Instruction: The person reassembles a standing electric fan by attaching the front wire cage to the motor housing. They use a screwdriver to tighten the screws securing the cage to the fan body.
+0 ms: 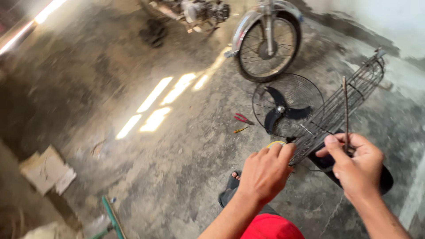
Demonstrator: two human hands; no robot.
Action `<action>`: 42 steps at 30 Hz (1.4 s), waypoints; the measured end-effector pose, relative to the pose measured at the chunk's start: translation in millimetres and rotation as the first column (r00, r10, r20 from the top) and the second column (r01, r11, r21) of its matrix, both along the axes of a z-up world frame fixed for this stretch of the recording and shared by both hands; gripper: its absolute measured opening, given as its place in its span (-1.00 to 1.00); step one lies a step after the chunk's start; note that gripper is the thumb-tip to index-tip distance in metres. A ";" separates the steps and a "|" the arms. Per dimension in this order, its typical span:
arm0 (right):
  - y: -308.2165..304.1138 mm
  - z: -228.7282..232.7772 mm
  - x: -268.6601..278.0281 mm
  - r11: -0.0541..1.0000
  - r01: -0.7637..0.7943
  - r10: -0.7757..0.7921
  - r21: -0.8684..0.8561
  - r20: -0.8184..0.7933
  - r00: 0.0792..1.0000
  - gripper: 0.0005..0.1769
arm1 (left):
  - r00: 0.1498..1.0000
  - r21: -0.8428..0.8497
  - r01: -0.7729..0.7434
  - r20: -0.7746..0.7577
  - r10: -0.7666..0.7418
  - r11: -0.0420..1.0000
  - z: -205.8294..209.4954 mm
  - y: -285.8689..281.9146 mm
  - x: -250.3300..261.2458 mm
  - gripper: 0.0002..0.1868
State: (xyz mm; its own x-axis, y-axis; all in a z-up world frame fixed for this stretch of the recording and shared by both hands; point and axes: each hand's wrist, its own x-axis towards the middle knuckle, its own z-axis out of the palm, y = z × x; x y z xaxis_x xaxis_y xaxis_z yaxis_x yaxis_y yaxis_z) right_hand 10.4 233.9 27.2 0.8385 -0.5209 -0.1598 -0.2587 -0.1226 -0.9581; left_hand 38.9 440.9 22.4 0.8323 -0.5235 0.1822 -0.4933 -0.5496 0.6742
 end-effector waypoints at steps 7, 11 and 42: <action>38.9 2.6 21.7 0.979 0.200 -0.200 0.030 0.012 0.980 -0.82 | 0.985 0.023 0.171 -0.025 -0.170 0.985 6.1 23.9 64.0 -0.49; 52.4 4.1 37.0 0.959 0.278 -0.274 -0.059 0.071 0.959 -0.81 | 0.966 0.008 0.258 -0.031 -0.257 0.966 7.0 26.7 93.7 -0.47; 107.8 -21.6 111.2 0.504 0.858 -0.861 0.099 0.128 0.491 -0.79 | 0.340 -0.342 0.824 -0.341 -0.876 0.452 2.3 14.6 254.5 -0.07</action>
